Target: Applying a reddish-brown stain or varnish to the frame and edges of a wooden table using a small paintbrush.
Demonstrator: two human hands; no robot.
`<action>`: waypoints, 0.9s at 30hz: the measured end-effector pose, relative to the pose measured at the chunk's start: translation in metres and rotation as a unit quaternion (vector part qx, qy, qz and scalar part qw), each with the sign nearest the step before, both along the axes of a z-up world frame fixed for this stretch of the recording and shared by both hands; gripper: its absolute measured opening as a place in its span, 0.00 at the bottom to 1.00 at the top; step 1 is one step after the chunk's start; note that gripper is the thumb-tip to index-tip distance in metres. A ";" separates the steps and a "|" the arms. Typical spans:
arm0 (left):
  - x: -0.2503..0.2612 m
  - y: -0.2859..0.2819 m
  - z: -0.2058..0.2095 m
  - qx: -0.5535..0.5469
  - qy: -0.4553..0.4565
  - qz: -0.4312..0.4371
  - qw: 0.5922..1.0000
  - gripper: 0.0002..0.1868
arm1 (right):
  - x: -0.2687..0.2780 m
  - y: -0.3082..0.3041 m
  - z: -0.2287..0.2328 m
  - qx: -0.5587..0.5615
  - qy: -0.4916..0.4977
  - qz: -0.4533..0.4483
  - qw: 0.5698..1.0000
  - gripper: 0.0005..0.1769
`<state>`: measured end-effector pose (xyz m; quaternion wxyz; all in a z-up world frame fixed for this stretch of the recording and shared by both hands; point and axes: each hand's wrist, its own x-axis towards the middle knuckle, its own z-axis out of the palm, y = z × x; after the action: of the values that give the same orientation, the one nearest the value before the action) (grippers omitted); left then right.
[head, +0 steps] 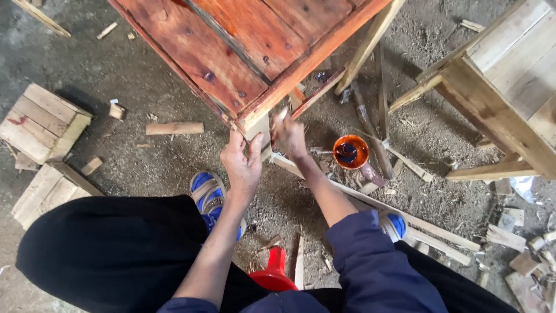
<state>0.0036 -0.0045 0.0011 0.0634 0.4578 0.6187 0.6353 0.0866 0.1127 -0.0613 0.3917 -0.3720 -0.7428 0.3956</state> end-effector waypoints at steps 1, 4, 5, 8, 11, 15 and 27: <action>-0.003 0.002 0.000 -0.001 -0.001 0.001 1.000 0.13 | -0.004 0.005 0.023 -0.001 -0.001 0.001 1.000 0.19; 0.000 -0.001 -0.003 -0.007 0.022 0.016 1.000 0.13 | -0.006 0.014 0.014 -0.036 0.036 -0.018 0.999 0.20; 0.000 -0.003 -0.001 -0.024 0.015 0.019 0.999 0.15 | -0.013 0.017 -0.035 -0.049 0.026 -0.039 0.998 0.22; -0.002 -0.004 0.023 -0.044 0.022 0.031 0.998 0.19 | -0.023 0.020 -0.024 -0.023 0.038 -0.101 0.994 0.20; 0.009 -0.010 0.031 -0.074 0.011 0.031 0.997 0.19 | 0.001 0.014 0.047 0.002 0.023 -0.152 0.988 0.19; 0.004 -0.005 0.020 -0.079 0.007 0.044 0.996 0.18 | 0.010 0.023 0.030 0.375 -0.179 -0.120 0.901 0.15; 0.007 -0.001 0.023 -0.065 0.006 0.041 0.997 0.14 | -0.018 0.035 -0.077 0.517 -0.273 -0.074 0.808 0.08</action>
<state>0.0110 -0.0051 0.0238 0.0631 0.4312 0.6772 0.5929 0.0688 0.1481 -0.1381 0.3356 -0.2614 -0.8838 -0.1946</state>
